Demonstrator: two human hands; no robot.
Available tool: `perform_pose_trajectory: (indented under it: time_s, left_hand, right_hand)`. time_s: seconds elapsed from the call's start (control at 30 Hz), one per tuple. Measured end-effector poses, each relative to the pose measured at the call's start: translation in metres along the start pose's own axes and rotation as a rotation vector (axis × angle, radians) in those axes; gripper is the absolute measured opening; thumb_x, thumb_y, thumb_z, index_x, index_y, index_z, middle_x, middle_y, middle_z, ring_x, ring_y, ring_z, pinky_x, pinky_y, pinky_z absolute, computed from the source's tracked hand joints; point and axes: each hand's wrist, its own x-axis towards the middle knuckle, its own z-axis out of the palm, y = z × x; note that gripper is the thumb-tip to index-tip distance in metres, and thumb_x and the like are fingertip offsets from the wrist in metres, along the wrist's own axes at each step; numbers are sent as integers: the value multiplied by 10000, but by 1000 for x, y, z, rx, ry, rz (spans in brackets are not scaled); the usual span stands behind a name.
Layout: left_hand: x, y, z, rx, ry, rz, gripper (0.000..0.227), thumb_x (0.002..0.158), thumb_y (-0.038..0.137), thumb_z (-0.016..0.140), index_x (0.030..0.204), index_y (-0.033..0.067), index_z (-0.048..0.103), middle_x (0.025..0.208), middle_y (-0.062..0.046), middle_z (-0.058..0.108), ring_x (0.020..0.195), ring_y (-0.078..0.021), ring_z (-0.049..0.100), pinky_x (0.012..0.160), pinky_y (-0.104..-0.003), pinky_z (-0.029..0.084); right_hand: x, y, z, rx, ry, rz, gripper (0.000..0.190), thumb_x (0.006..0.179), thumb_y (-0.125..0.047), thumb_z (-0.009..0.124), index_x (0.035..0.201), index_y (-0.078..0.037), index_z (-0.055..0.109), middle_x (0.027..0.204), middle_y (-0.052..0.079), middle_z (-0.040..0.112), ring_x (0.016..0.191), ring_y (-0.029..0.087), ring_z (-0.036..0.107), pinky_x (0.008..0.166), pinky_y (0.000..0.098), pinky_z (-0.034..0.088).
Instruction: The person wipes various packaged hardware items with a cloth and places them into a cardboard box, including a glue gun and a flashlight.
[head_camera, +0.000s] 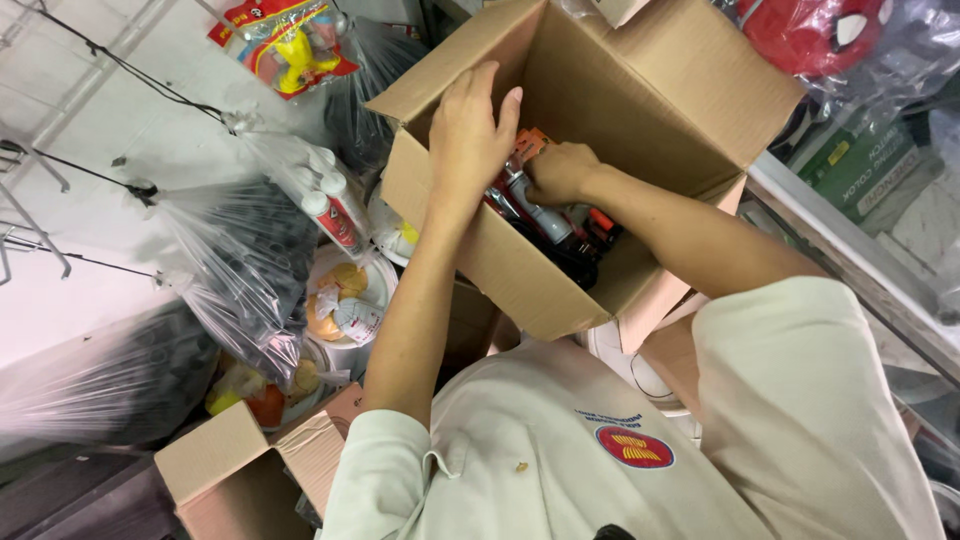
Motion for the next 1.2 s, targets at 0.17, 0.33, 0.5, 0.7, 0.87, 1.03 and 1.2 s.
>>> perform_pose_trajectory:
  time_s: [0.17,0.33,0.5,0.7,0.87,1.03,1.2]
  left_hand:
    - [1,3,-4,1,-57,-47,364,944,252,714,1204,5,652,1098,-186,700,1022,-397,673,862,-469,545]
    - [0,3,-7,-32,-59,-73,366,958,253,700,1217,1,648,1105,-191,703,1002,-402,678,851,-466,548]
    - [1,1,-6,-39,-9,-65,373,966,264,696,1232,9,642,1140,-191,700,1052,-395,672,897,-461,544]
    - [3,-2,-5,-166,69,-129,468,1009,309,673,1357,9,590,1216,-191,666,1189,-387,621,1031,-451,505]
    - [6,-5,-3,-221,113,-35,605,1037,378,684,1437,-34,492,1391,-238,598,1329,-388,561,1149,-443,443]
    - [9,-4,3,-532,-234,102,790,977,395,761,1491,-86,404,1446,-272,545,1375,-363,512,1154,-465,384]
    - [7,13,15,-1355,-429,-312,689,1043,441,659,1493,-53,492,1408,-207,601,1294,-264,579,1134,-422,455]
  right_hand:
    - [5,-4,13,59,-62,84,786,851,-741,602,1246,-65,668,1173,170,716,1088,324,697,908,483,551]
    - [12,-3,19,105,-93,84,803,847,-744,614,1251,-53,676,1173,156,734,1089,306,710,911,472,557]
    - [10,-3,1,63,-56,100,645,795,-638,700,1166,-113,749,1142,155,743,1069,319,712,896,467,564]
    - [-37,10,-43,101,177,112,586,749,-574,748,1080,-90,741,997,198,749,948,378,728,838,491,573]
    - [-91,16,-58,314,507,88,548,777,-531,764,1059,-63,712,894,218,735,850,419,713,789,507,561]
    - [-110,16,-61,555,901,-255,560,825,-403,794,1190,-2,656,880,214,713,780,397,709,750,448,561]
    - [-109,15,-63,631,1020,-528,452,923,-323,806,1148,24,623,942,206,687,846,359,710,791,396,551]
